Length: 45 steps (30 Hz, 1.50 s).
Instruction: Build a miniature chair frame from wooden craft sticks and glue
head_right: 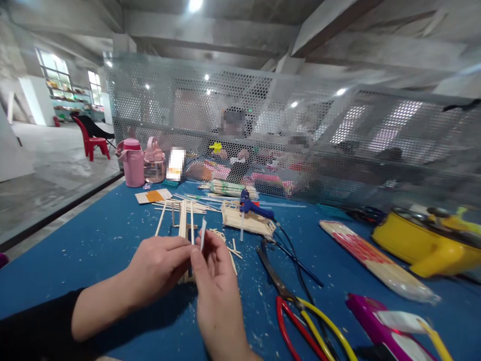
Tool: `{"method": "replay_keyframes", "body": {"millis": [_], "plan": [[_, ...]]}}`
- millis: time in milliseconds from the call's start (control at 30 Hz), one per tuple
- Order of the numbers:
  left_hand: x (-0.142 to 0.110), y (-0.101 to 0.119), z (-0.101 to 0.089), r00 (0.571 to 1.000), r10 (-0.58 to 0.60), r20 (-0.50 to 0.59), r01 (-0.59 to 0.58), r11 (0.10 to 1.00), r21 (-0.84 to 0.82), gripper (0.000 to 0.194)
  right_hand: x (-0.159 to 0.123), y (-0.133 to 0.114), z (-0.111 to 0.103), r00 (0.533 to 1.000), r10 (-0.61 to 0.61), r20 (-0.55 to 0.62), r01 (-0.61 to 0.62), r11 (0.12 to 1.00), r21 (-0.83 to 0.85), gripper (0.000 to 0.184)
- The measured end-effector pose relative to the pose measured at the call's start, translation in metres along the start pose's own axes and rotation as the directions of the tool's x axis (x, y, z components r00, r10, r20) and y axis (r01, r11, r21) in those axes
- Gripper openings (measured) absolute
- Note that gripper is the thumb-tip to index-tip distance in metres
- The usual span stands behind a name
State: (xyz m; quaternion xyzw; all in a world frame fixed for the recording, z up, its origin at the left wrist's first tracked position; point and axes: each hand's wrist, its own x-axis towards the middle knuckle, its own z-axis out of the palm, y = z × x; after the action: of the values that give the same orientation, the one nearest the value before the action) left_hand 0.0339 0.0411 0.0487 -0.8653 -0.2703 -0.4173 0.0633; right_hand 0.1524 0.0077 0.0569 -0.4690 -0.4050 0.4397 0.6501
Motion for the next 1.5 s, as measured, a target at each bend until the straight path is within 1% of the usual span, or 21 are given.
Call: {"method": "replay_keyframes", "body": {"millis": [133,200,267,333,433,500,567,700,800,900,1033,1100,1167,1200,1233,1300,1333,1400,1433,1500], "plan": [[-0.001,-0.001,0.001,1.000,0.013,0.026,-0.014,1.000,0.020,0.024,0.022,-0.006,0.002,0.998,-0.030,0.051,0.029,0.999,0.022,0.045],[-0.001,-0.001,0.001,1.000,0.000,0.014,0.000,1.000,0.028,0.023,0.028,-0.008,-0.001,0.999,-0.012,0.033,0.010,0.997,0.075,0.046],[-0.001,-0.001,0.001,1.000,-0.014,-0.006,0.014,0.999,0.032,0.024,0.023,-0.007,-0.008,1.000,0.008,-0.018,-0.007,0.996,0.085,0.046],[0.000,-0.001,0.001,1.000,-0.012,-0.018,0.013,0.999,0.031,0.026,0.010,-0.005,-0.014,0.999,0.023,-0.041,-0.022,0.999,0.025,0.044],[0.000,0.000,0.001,1.000,0.008,-0.003,-0.008,1.000,0.023,0.026,-0.002,-0.002,-0.015,1.000,0.016,0.015,-0.016,0.999,-0.045,0.043],[0.000,0.000,0.001,1.000,0.019,0.013,-0.019,1.000,0.020,0.027,0.000,-0.001,-0.011,0.999,-0.020,0.045,0.022,0.999,-0.050,0.044],[0.000,0.001,0.001,1.000,0.006,0.019,-0.007,1.000,0.025,0.027,0.003,0.000,-0.007,0.998,-0.049,0.039,0.051,0.998,-0.038,0.045],[-0.001,0.000,0.001,1.000,-0.021,0.007,0.020,1.000,0.019,0.026,-0.002,0.000,-0.008,1.000,0.011,0.010,-0.010,0.995,-0.104,0.048],[0.000,-0.001,0.001,1.000,0.004,0.018,-0.005,1.000,0.027,0.026,-0.003,-0.001,-0.008,0.999,-0.005,0.032,0.008,0.994,-0.106,0.049],[0.000,-0.001,0.001,0.999,-0.006,0.032,0.005,0.999,0.048,0.025,-0.003,0.001,-0.006,0.998,-0.012,0.054,0.016,0.997,-0.078,0.047],[-0.001,0.000,0.002,1.000,0.001,0.018,-0.002,1.000,0.025,0.023,-0.011,0.009,-0.005,1.000,-0.006,-0.026,0.003,0.992,-0.123,0.050],[-0.001,0.000,0.003,1.000,0.011,0.029,-0.012,1.000,0.021,0.023,-0.004,0.008,-0.006,0.999,-0.032,-0.018,0.029,0.990,-0.136,0.047],[-0.001,-0.002,0.002,0.999,0.008,0.033,-0.009,1.000,0.027,0.022,0.017,0.003,-0.009,0.997,-0.082,-0.012,0.079,0.985,-0.156,0.043],[-0.001,-0.004,0.001,0.999,0.010,0.033,-0.011,1.000,0.025,0.021,0.031,-0.001,-0.012,0.991,-0.128,-0.039,0.120,0.981,-0.151,0.043],[-0.001,-0.007,-0.002,0.999,0.018,0.039,-0.019,1.000,0.017,0.020,0.046,-0.005,-0.016,0.980,-0.180,-0.090,0.166,0.976,-0.143,0.042],[0.001,-0.015,-0.011,0.996,0.055,0.069,-0.055,0.998,-0.003,0.016,0.070,-0.011,-0.026,0.944,-0.271,-0.189,0.250,0.960,-0.125,0.042],[0.001,-0.019,-0.017,0.992,0.080,0.098,-0.080,0.997,-0.009,0.015,0.078,-0.011,-0.031,0.931,-0.285,-0.227,0.270,0.958,-0.097,0.041],[0.003,-0.026,-0.029,0.975,0.128,0.182,-0.131,0.991,0.004,0.016,0.084,-0.008,-0.039,0.924,-0.281,-0.261,0.274,0.960,-0.063,0.040],[0.004,-0.027,-0.035,0.963,0.144,0.228,-0.152,0.988,0.018,0.016,0.084,-0.005,-0.041,0.928,-0.268,-0.260,0.263,0.963,-0.056,0.040],[0.004,-0.025,-0.042,0.945,0.139,0.295,-0.161,0.986,0.052,0.014,0.079,0.002,-0.043,0.938,-0.245,-0.244,0.238,0.970,-0.057,0.041]]}}
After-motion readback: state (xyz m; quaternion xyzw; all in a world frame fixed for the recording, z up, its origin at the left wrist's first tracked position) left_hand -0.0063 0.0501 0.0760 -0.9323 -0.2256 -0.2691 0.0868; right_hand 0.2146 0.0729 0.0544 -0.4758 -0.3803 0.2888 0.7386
